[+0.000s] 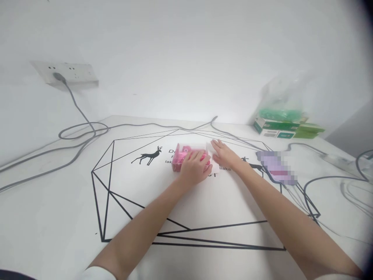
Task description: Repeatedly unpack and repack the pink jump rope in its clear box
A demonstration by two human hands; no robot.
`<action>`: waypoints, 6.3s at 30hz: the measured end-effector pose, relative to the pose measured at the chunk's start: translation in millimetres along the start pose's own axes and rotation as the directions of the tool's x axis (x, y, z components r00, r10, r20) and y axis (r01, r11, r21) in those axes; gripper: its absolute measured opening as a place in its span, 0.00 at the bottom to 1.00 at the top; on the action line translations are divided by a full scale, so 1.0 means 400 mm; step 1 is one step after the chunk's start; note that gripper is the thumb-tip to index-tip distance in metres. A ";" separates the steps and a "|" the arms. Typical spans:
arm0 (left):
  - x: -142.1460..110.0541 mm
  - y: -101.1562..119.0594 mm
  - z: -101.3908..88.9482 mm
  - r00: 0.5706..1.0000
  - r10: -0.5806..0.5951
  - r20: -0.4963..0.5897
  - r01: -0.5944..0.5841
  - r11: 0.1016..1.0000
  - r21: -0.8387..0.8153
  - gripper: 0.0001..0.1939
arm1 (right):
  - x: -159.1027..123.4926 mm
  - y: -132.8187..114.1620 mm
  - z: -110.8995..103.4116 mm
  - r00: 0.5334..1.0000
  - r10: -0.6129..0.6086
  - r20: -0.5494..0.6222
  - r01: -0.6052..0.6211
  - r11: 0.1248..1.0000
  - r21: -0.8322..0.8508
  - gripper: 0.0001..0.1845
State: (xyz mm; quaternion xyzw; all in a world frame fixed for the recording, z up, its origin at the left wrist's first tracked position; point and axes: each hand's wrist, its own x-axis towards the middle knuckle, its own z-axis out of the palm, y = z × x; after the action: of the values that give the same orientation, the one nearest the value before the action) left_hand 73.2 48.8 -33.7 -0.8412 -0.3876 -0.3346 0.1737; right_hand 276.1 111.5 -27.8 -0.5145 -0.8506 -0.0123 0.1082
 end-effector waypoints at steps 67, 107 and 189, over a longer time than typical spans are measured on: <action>0.020 0.017 -0.016 0.971 0.099 0.218 -0.085 0.994 -0.071 0.14 | -0.068 -0.003 -0.040 0.992 0.064 -0.113 -0.051 0.992 0.118 0.32; 0.015 -0.179 -0.098 0.901 0.152 0.406 -0.048 0.966 -0.255 0.23 | -0.062 -0.180 0.009 0.956 0.233 -0.178 -0.031 0.685 0.728 0.32; -0.139 -0.166 -0.098 0.989 -0.099 0.112 0.116 0.981 -0.154 0.24 | -0.116 -0.155 0.020 0.876 -0.222 -0.428 0.291 0.951 0.102 0.19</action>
State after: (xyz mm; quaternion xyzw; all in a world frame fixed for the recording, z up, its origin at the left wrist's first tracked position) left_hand -20.9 39.8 -42.4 -0.8466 -0.4129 -0.3292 0.0669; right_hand 241.0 42.7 -39.3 -0.3718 -0.8675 -0.0650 0.3240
